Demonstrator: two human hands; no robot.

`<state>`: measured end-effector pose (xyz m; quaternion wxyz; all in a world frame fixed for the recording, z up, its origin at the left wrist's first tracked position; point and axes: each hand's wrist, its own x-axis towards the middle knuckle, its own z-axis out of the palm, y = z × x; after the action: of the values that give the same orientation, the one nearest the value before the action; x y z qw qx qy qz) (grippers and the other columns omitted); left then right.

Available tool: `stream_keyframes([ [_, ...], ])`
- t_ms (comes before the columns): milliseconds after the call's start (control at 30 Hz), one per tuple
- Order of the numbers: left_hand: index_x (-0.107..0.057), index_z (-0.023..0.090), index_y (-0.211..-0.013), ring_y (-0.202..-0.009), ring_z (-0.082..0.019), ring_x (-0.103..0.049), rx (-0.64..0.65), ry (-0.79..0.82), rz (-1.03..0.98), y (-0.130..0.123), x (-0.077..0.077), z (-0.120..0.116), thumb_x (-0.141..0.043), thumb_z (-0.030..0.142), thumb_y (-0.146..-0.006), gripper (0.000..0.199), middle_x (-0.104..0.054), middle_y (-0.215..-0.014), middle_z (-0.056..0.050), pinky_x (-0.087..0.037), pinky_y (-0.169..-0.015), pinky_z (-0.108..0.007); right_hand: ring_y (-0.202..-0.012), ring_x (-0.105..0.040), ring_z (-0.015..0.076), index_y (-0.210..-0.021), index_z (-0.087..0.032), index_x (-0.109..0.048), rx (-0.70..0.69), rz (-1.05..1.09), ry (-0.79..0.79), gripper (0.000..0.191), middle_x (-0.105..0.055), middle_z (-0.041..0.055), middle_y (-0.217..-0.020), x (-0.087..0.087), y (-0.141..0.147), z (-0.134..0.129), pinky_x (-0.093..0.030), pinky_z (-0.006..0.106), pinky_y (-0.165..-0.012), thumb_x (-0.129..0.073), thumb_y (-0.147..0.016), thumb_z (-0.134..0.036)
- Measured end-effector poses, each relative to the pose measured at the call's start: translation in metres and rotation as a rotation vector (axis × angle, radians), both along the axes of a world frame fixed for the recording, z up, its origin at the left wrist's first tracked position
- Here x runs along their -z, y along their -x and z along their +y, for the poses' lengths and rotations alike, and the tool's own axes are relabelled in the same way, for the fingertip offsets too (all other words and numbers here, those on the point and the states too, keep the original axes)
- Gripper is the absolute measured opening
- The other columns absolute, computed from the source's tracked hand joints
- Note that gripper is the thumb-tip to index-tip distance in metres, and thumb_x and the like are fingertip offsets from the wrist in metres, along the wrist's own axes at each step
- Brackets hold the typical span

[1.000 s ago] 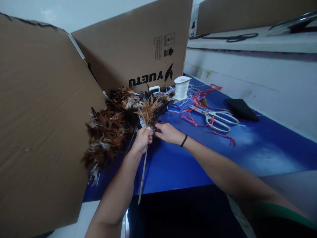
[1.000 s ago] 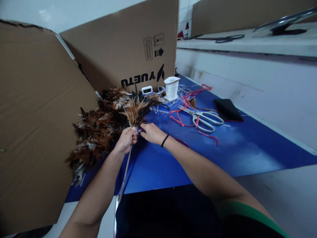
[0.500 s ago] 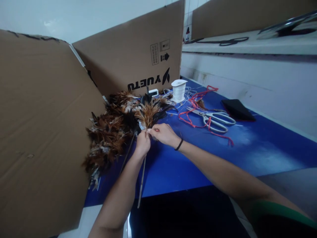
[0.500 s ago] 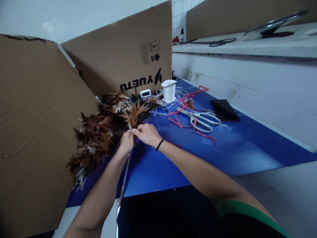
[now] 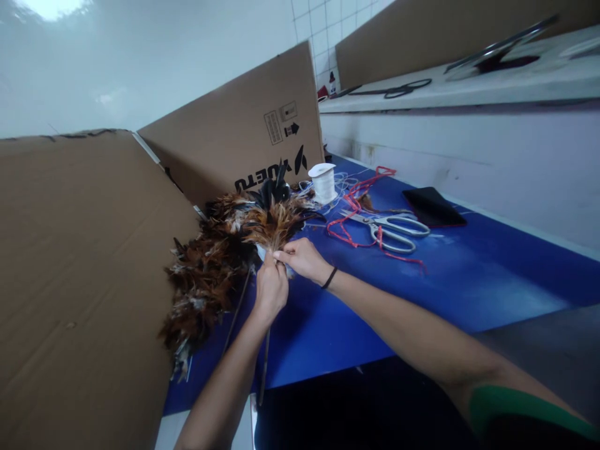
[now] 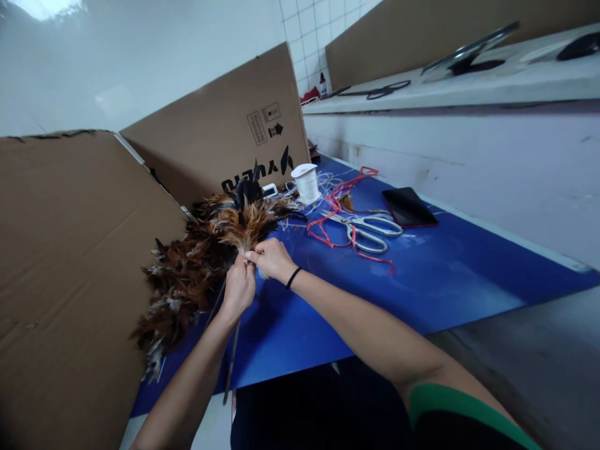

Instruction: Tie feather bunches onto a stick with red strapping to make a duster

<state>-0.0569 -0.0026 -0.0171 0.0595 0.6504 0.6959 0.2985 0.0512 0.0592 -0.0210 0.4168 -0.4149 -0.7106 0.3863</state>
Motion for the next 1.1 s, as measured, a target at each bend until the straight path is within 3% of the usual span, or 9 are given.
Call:
stream_keyframes([
  [200,-0.06,0.015,-0.1,-0.061,-0.017,-0.057,0.013,-0.081,-0.089,-0.004,-0.016,-0.001,-0.029,0.023,-0.095,0.032,-0.062,-0.069,-0.005,-0.039,-0.062,-0.026,-0.05,-0.031,0.0075,-0.046,-0.017,-0.047,-0.036,0.167,0.012,0.036,-0.031,-0.006,-0.046,-0.004,-0.004,0.001,-0.022,0.024,-0.05,-0.056,-0.073,-0.04],
  [367,-0.055,0.013,-0.115,-0.086,-0.022,-0.065,0.03,-0.12,0.056,-0.008,-0.02,0.003,-0.031,0.021,-0.095,0.032,-0.068,-0.097,-0.015,-0.045,-0.076,-0.029,-0.051,-0.028,0.0077,-0.045,-0.018,-0.041,-0.047,0.221,-0.017,0.036,-0.029,-0.0055,-0.048,-0.007,-0.008,0.004,-0.021,0.025,-0.05,-0.054,-0.074,-0.036],
  [433,-0.052,0.011,-0.119,-0.088,-0.023,-0.065,0.022,-0.116,0.15,-0.01,-0.02,0.005,-0.029,0.021,-0.096,0.035,-0.067,-0.098,-0.016,-0.046,-0.077,-0.031,-0.051,-0.027,0.0079,-0.045,-0.018,-0.038,-0.039,0.212,-0.043,0.037,-0.028,-0.0052,-0.048,-0.009,-0.009,0.005,-0.021,0.025,-0.051,-0.053,-0.075,-0.034],
  [667,-0.047,0.006,-0.126,-0.082,-0.024,-0.065,-0.018,-0.115,0.481,-0.016,-0.013,0.011,-0.025,0.017,-0.096,0.038,-0.064,-0.099,-0.019,-0.048,-0.069,-0.031,-0.051,-0.029,0.0081,-0.042,-0.018,-0.039,0.066,0.16,-0.024,0.037,-0.029,-0.0053,-0.047,-0.013,-0.015,0.009,-0.022,0.026,-0.052,-0.055,-0.072,-0.031],
  [833,-0.047,0.005,-0.128,-0.078,-0.023,-0.065,-0.061,-0.1,0.681,-0.018,-0.005,0.015,-0.027,0.011,-0.094,0.039,-0.062,-0.094,-0.016,-0.049,-0.065,-0.03,-0.051,-0.033,0.008,-0.042,-0.017,-0.046,0.1,0.181,0.1,0.028,-0.031,-0.0053,-0.045,-0.009,-0.011,0.015,-0.022,0.025,-0.051,-0.054,-0.068,-0.024],
  [1100,-0.041,0.002,-0.138,-0.084,-0.02,-0.064,-0.077,-0.164,0.845,-0.016,0.007,0.024,-0.026,0.008,-0.093,0.047,-0.06,-0.095,-0.016,-0.053,-0.07,-0.027,-0.047,-0.034,0.0075,-0.047,-0.018,-0.045,0.092,0.313,0.238,0.033,-0.037,-0.0043,-0.045,-0.012,-0.009,0.011,-0.023,0.024,-0.047,-0.053,-0.076,-0.033],
])
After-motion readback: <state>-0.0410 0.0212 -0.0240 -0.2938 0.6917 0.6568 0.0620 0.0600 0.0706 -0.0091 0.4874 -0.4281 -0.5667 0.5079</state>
